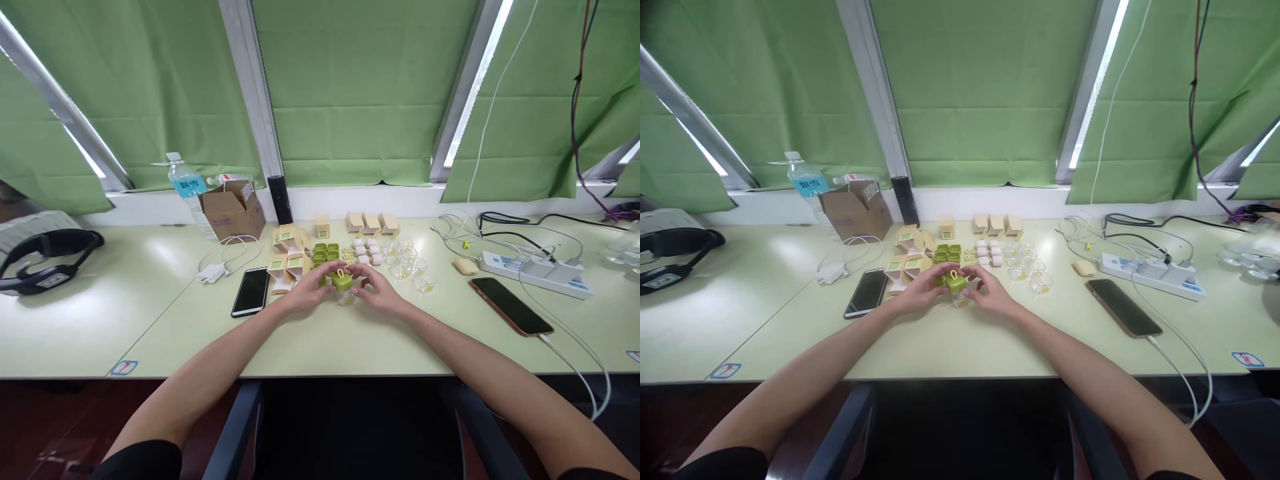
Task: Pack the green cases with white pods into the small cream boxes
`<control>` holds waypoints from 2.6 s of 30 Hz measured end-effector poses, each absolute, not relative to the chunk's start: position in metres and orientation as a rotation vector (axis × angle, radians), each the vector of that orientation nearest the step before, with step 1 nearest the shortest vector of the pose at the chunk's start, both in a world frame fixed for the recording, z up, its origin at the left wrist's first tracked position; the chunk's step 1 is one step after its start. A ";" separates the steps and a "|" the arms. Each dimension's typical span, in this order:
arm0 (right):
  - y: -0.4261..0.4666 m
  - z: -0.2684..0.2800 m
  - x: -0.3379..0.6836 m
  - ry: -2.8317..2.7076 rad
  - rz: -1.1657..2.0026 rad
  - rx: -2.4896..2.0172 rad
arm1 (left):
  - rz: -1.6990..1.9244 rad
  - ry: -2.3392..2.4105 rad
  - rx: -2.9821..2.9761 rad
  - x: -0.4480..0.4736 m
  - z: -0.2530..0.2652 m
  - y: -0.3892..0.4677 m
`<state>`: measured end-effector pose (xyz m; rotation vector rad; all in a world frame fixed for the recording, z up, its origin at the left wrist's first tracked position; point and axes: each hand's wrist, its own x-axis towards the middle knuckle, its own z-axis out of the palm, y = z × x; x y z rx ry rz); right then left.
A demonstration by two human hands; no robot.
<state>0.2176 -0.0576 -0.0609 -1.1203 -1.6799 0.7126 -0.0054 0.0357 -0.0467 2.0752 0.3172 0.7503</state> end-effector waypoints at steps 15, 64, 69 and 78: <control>-0.050 -0.062 0.218 -1.519 0.808 -1.093 | 0.870 0.353 2.151 -0.001 -0.044 0.025; -0.060 -0.054 0.222 -1.637 0.483 -1.230 | 0.866 0.580 2.769 -0.008 -0.031 0.009; -0.062 -0.056 0.219 -1.679 0.633 -1.243 | 0.827 0.630 2.820 -0.008 -0.026 0.003; -0.064 -0.057 0.219 -1.799 0.480 -1.359 | 0.779 0.674 2.838 -0.005 -0.034 0.006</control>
